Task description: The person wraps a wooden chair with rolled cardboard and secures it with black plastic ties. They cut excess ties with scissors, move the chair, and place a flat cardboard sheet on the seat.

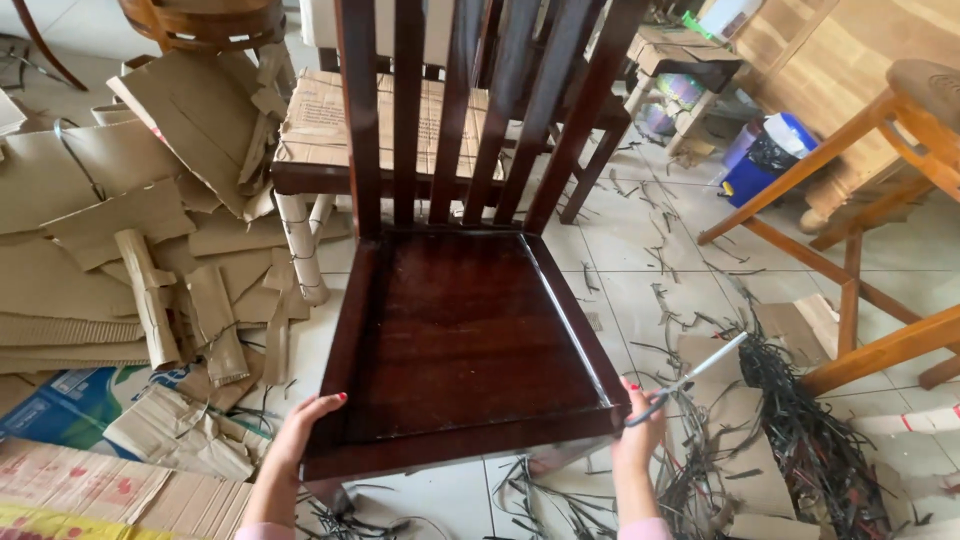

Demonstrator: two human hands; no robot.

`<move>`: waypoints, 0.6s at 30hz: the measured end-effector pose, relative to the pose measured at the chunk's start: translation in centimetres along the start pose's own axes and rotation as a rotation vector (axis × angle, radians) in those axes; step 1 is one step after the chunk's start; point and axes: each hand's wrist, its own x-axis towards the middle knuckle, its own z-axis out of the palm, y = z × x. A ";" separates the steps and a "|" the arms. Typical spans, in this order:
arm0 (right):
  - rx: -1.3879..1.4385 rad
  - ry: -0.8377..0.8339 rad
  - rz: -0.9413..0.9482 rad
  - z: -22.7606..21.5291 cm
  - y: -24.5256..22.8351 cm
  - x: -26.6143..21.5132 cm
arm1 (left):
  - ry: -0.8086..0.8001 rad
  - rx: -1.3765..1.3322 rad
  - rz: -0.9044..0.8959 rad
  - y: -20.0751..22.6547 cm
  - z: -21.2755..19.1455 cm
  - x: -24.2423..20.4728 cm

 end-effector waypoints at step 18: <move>-0.093 -0.167 -0.127 4.0 3.8 -10.7 | 0.020 -0.062 0.364 -1.1 -15.2 12.5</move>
